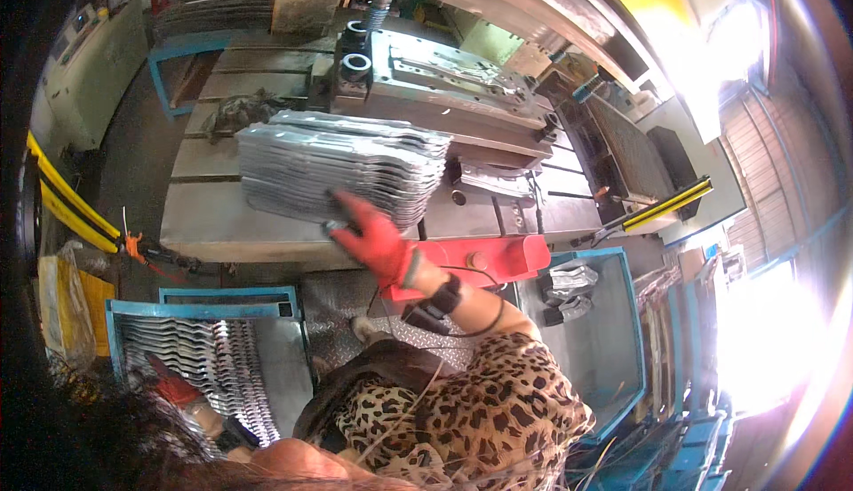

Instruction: Operating an industrial press to stamp and organize metal automotive or industrial components.

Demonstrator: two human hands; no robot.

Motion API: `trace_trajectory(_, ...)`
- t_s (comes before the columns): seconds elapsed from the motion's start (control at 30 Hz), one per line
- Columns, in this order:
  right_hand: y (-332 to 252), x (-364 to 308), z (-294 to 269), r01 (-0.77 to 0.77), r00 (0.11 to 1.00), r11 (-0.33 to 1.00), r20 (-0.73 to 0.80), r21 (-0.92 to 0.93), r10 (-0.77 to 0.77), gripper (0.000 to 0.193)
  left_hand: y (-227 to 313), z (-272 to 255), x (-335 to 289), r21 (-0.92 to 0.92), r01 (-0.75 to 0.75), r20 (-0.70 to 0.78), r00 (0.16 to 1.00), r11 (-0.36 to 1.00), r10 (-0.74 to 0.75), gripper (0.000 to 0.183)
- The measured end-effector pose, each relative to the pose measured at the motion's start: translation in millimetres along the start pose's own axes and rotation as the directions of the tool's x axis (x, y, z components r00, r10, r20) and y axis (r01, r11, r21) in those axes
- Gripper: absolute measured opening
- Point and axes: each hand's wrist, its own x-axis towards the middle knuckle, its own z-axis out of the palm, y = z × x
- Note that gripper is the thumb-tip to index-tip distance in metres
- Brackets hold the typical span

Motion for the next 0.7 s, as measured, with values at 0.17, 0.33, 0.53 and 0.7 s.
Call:
trace_trajectory(0.17, 78.7, 9.0, -105.6, -0.030, 0.904, 0.999, -0.426, -0.030, 0.014, 0.053, 194.6, 10.7, -103.5, -0.834, -0.046, 0.049, 0.986, 0.549, 0.158, 0.047)
trace_trajectory(0.33, 182.4, 4.6, -154.2, -0.249, 0.808, 0.892, -0.428, 0.376, 0.406, 0.044, 309.1, 44.4, -182.7, -0.710, 0.507, 0.674, 0.690, 0.488, 0.263, 0.040)
trace_trajectory(0.53, 252.9, 13.0, -148.8, -0.240, 0.962, 0.753, 0.046, 0.613, 0.269, 0.045, 407.6, 94.2, -257.0, -0.351, 0.904, 0.936, 0.327, 0.242, 0.133, 0.039)
trace_trajectory(0.7, 255.9, 31.2, -143.0, -0.084, 0.989, 0.943, 0.144, 0.323, 0.039, 0.057, 456.6, 119.4, -259.2, -0.297, 0.931, 0.954, 0.281, 0.213, 0.105, 0.059)
